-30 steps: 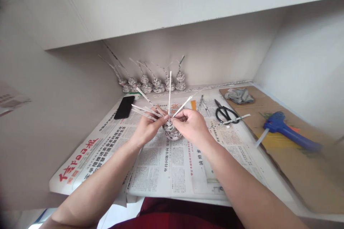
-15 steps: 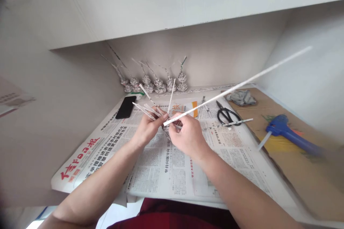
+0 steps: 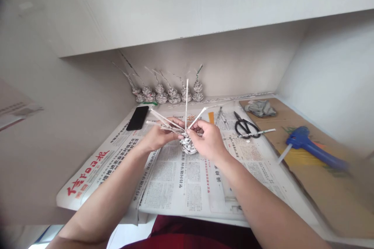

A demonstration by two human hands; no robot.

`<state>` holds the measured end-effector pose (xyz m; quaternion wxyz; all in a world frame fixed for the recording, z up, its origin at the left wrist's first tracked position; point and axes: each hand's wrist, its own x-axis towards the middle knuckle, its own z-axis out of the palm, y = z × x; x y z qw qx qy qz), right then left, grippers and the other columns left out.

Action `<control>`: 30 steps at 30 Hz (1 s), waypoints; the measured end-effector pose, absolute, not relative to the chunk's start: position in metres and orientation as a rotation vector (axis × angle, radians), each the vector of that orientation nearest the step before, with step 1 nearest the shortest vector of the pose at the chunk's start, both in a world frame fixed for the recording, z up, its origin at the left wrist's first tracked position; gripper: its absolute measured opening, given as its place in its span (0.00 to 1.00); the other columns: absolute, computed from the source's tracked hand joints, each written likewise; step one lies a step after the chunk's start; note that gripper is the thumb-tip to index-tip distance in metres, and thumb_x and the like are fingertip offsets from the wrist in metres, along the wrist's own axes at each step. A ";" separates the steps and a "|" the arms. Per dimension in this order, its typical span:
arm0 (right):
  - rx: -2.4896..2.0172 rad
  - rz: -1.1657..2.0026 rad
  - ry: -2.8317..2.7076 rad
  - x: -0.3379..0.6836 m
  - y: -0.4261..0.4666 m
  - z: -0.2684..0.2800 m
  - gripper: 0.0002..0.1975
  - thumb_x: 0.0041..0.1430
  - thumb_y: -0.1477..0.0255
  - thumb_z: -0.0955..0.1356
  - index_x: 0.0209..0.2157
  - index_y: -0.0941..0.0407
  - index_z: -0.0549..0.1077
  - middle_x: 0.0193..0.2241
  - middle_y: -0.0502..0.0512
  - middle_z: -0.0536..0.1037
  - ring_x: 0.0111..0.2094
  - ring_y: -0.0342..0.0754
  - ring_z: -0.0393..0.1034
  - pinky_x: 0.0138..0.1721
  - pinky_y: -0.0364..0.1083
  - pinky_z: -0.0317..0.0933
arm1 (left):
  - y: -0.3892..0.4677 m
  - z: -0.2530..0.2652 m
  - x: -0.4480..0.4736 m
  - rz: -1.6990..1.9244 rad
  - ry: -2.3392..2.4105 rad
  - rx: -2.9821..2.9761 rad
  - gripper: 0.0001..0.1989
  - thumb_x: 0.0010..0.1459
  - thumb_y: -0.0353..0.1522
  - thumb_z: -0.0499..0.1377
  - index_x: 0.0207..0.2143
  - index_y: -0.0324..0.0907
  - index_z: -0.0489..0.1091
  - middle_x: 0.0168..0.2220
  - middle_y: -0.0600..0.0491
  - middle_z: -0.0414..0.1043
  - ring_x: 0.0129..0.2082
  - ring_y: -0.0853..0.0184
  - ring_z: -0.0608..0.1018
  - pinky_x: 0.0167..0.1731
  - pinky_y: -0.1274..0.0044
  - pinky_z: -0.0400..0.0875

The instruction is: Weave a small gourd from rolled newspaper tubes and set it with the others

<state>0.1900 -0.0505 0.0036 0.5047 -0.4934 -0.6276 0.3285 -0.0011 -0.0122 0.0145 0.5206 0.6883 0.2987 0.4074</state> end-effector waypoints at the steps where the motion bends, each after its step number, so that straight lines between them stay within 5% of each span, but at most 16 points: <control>1: -1.182 0.802 -1.528 0.190 -0.050 0.003 0.09 0.54 0.64 0.71 0.28 0.56 0.74 0.26 0.52 0.78 0.28 0.47 0.72 0.31 0.45 0.65 | -0.011 0.013 0.000 0.988 0.717 1.647 0.20 0.41 0.34 0.75 0.36 0.39 0.76 0.34 0.50 0.78 0.34 0.66 0.78 0.39 0.73 0.74; 14: -1.161 0.855 -1.609 0.195 -0.048 0.003 0.06 0.55 0.67 0.70 0.29 0.55 0.75 0.29 0.52 0.79 0.31 0.47 0.73 0.36 0.47 0.65 | -0.018 0.009 0.014 1.078 0.803 1.547 0.22 0.30 0.35 0.78 0.26 0.38 0.72 0.24 0.55 0.74 0.25 0.69 0.75 0.28 0.77 0.71; 30: -1.199 0.958 -1.399 0.191 -0.048 0.000 0.09 0.52 0.65 0.72 0.30 0.56 0.77 0.28 0.53 0.81 0.28 0.46 0.73 0.32 0.46 0.66 | -0.011 -0.002 0.009 1.048 0.744 1.515 0.14 0.41 0.35 0.75 0.28 0.39 0.76 0.25 0.54 0.75 0.24 0.69 0.74 0.28 0.76 0.70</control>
